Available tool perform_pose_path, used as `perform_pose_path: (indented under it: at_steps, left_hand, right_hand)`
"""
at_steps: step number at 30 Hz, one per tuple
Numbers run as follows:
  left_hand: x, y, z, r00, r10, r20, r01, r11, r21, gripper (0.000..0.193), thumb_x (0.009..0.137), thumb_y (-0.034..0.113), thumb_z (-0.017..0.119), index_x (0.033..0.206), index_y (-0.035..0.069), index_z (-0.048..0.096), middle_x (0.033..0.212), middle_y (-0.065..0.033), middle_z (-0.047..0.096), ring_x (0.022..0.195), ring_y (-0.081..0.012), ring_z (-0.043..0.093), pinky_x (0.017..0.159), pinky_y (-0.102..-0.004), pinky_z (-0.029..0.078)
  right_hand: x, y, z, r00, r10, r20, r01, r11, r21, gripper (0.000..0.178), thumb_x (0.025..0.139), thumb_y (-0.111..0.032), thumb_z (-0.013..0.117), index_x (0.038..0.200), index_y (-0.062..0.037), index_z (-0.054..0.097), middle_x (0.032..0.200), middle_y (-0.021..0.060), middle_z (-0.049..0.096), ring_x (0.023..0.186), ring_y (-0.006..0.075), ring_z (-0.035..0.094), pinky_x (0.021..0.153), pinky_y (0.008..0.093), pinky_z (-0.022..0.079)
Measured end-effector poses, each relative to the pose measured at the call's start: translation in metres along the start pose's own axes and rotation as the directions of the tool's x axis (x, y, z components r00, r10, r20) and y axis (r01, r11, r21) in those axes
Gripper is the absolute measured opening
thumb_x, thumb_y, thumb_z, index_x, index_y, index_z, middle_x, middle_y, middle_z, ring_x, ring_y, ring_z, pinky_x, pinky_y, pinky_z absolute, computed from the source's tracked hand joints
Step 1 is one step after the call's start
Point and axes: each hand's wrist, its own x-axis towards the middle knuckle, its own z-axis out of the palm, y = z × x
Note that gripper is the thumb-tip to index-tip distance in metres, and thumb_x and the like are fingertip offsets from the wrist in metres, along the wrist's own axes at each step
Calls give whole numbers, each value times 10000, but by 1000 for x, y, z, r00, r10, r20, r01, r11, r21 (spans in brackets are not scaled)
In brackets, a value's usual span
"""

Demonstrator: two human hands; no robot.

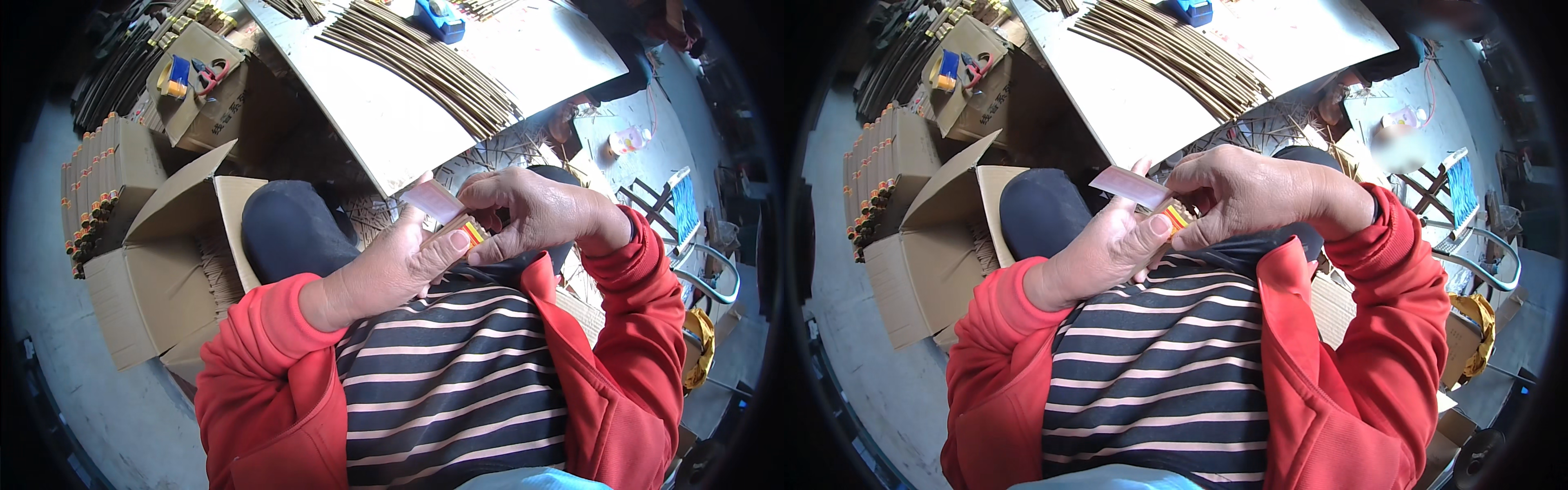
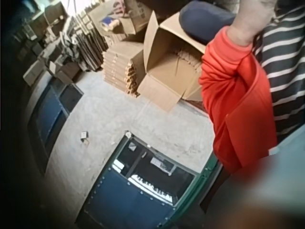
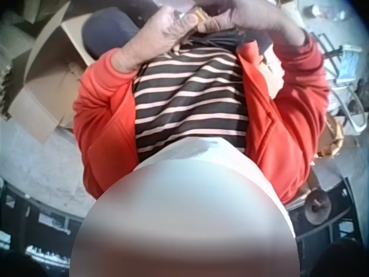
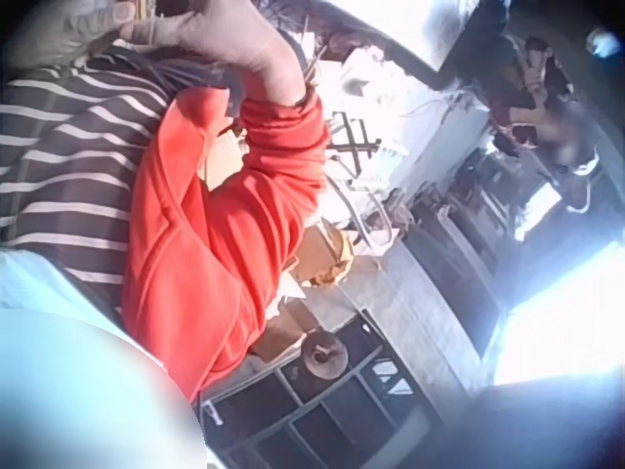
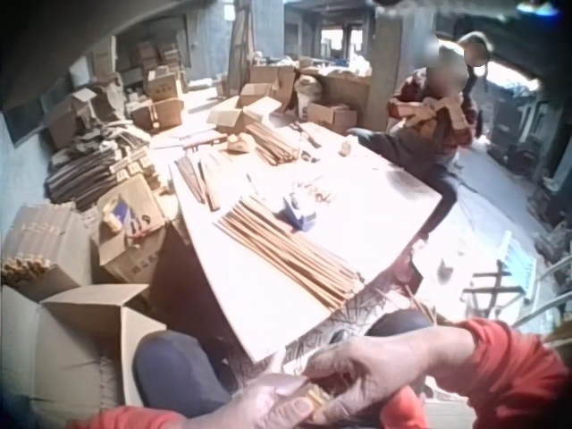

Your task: The person gathers thin wooden sticks, aligns them into bundles, and wraps each bundle with a small paper label. The person repeats this process multiple times, placing finished bundles on the table.

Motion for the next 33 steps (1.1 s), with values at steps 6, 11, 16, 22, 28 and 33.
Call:
perform_pose_path:
  at_steps: [6, 11, 16, 22, 28, 33]
  left_hand:
    - [-6, 7, -1, 999, 11, -36, -13, 999, -48, 937, 903, 510, 465, 1377, -110, -53, 850, -90, 514, 551, -40, 473, 454, -155, 396]
    - [-7, 11, -6, 999, 41, -8, -42, 992, -118, 957, 904, 489, 485, 1373, -106, -100, 784, -72, 509, 536, -35, 458, 447, -154, 384]
    - [-6, 7, -8, 996, -17, -85, 6, 992, -124, 998, 899, 492, 494, 1360, -100, -165, 690, -45, 490, 531, -35, 453, 454, -151, 382]
    - [-3, 7, -5, 994, -20, -103, 3, 986, -167, 989, 901, 483, 497, 1362, -102, -152, 690, -30, 476, 557, -36, 452, 460, -150, 389]
    - [-4, 8, -4, 992, -6, -129, -15, 987, -160, 946, 914, 444, 497, 1366, -105, -126, 707, -17, 471, 566, -34, 445, 466, -152, 389]
    - [-5, 7, -3, 991, -11, -136, -2, 995, -96, 923, 923, 436, 479, 1367, -115, -113, 740, -38, 500, 582, -38, 464, 473, -155, 395]
  right_hand:
    - [-3, 9, 15, 997, 64, -45, -41, 920, 390, 505, 796, -288, 721, 1170, 6, 553, 937, 63, 609, 848, 128, 552, 771, 255, 452]
    - [0, 15, 34, 953, 50, -300, 109, 865, 490, 636, 752, -228, 764, 1267, -14, 458, 870, 33, 575, 784, 101, 516, 708, 239, 434]
    - [-2, 8, 42, 864, 130, -487, 50, 939, 340, 626, 741, -222, 769, 1239, 6, 465, 754, -14, 485, 669, 40, 435, 580, 180, 384]
    - [-5, 7, 54, 801, 181, -571, 49, 930, 364, 526, 767, -207, 745, 1175, 25, 508, 677, -20, 497, 598, 29, 440, 512, 173, 369]
    - [-3, 1, 63, 795, 341, -502, -18, 840, 543, 463, 823, -175, 691, 1184, 35, 493, 747, 22, 589, 646, 33, 515, 535, 173, 408]
    - [-1, 3, 68, 812, 243, -530, 146, 796, 588, 461, 860, -115, 636, 1248, 28, 431, 889, 64, 614, 764, 63, 549, 619, 190, 442]
